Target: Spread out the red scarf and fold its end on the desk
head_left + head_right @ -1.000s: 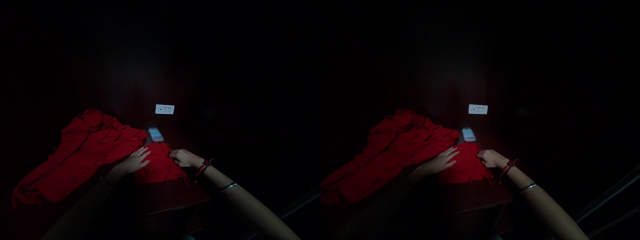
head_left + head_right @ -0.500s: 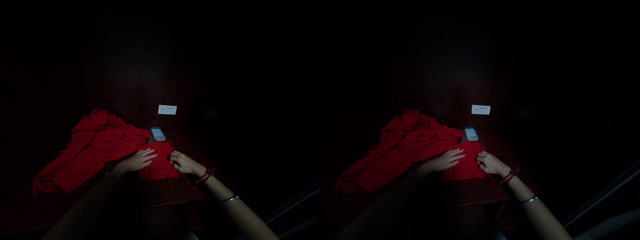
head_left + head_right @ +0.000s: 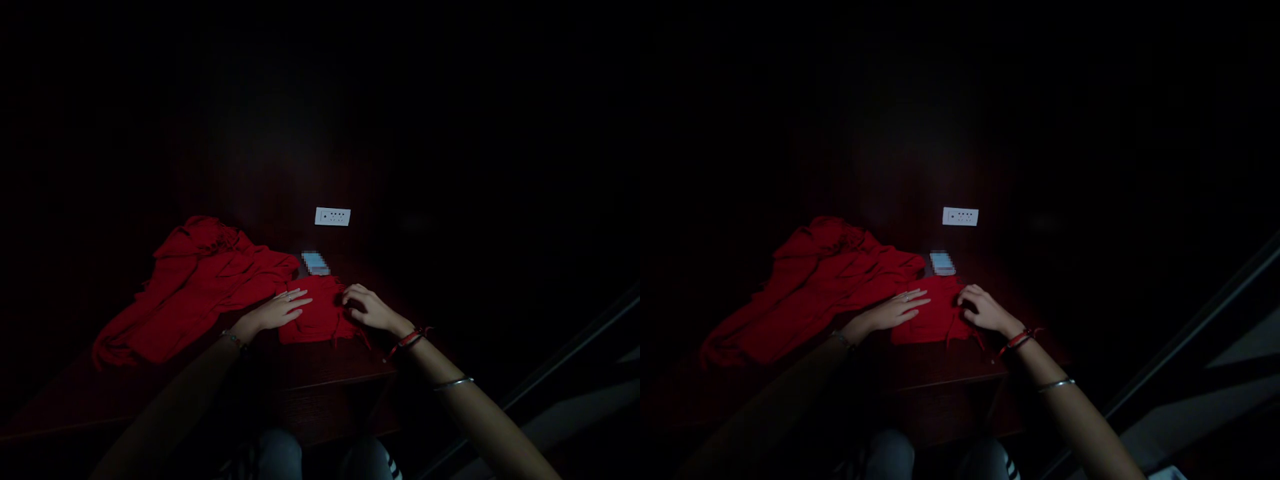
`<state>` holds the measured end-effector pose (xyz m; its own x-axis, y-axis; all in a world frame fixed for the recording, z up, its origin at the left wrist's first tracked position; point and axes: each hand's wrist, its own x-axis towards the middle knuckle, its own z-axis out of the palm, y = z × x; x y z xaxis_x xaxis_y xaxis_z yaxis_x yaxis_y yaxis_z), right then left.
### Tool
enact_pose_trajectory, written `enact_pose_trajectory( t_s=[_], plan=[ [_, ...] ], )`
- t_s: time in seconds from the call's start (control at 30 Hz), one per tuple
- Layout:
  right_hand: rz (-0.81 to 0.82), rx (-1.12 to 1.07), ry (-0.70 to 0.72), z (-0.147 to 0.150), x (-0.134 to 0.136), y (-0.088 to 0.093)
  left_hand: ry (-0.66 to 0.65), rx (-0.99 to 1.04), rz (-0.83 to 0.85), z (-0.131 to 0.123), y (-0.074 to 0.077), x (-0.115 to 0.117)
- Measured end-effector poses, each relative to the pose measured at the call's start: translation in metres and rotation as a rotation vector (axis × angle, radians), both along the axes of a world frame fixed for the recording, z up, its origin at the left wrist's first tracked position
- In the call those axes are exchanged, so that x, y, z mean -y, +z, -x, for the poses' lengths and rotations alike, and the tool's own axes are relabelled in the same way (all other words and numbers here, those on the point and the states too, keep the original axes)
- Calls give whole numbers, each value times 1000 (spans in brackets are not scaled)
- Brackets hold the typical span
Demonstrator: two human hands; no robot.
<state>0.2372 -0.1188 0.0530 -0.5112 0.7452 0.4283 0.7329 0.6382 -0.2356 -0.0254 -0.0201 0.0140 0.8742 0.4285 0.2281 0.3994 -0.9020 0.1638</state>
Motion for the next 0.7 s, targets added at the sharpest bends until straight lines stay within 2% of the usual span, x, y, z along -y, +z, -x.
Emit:
enact_pose_trajectory(
  t_s=[0.1,0.23,0.4,0.53,0.7],
  plan=[
    [77,117,45,16,-5,-7,3,21,0,1,-1,1],
    [79,118,33,20,-13,-21,15,19,-33,-1,4,3],
    [58,93,50,17,-20,-25,191,-107,-54,-36,18,10],
    [96,145,75,10,-20,-21,251,-100,-28,-67,7,10],
    [170,240,22,-14,-17,-26,194,-103,17,-69,-7,2]
  ],
)
